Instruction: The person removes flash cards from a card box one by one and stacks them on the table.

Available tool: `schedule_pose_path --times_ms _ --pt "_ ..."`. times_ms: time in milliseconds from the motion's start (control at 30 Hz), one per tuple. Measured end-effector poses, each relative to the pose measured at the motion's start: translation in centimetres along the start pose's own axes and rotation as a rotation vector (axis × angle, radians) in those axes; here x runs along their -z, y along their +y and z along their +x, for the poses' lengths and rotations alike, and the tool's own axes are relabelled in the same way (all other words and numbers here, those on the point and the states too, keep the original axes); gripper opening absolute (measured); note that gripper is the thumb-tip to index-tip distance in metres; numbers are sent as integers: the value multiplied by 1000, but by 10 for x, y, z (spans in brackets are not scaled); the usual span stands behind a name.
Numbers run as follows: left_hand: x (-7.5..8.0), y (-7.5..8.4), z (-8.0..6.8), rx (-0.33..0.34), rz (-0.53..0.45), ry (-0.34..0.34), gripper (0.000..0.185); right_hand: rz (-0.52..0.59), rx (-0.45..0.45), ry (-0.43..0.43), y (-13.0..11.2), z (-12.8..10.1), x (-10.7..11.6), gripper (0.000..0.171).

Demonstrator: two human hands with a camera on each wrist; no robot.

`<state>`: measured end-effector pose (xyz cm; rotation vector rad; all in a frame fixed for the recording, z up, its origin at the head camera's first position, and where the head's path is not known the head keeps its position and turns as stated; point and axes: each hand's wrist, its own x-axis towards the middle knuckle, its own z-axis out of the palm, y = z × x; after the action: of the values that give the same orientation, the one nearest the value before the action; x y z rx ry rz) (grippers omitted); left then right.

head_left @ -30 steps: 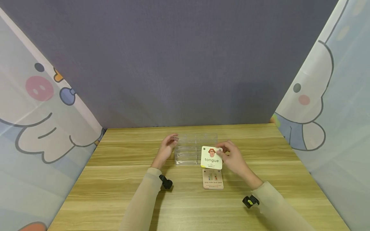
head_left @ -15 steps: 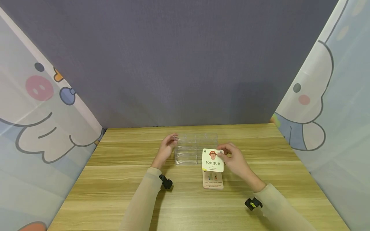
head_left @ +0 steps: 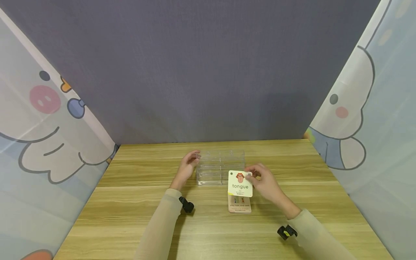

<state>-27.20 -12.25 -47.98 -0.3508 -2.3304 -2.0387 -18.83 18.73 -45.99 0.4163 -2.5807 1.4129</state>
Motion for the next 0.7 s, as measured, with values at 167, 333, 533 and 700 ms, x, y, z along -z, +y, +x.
schedule_pose_path --times_ms 167,333,533,700 --pt "0 -10 4 11 -9 14 34 0 -18 -9 1 -2 0 21" --pt "-1 -34 13 13 4 51 34 -1 -35 -22 1 -6 0 20" --pt "0 -33 13 18 -2 50 34 8 -41 -30 3 -9 -1 20" --pt "-1 -33 14 23 3 47 34 42 -62 -37 8 -12 -3 21"
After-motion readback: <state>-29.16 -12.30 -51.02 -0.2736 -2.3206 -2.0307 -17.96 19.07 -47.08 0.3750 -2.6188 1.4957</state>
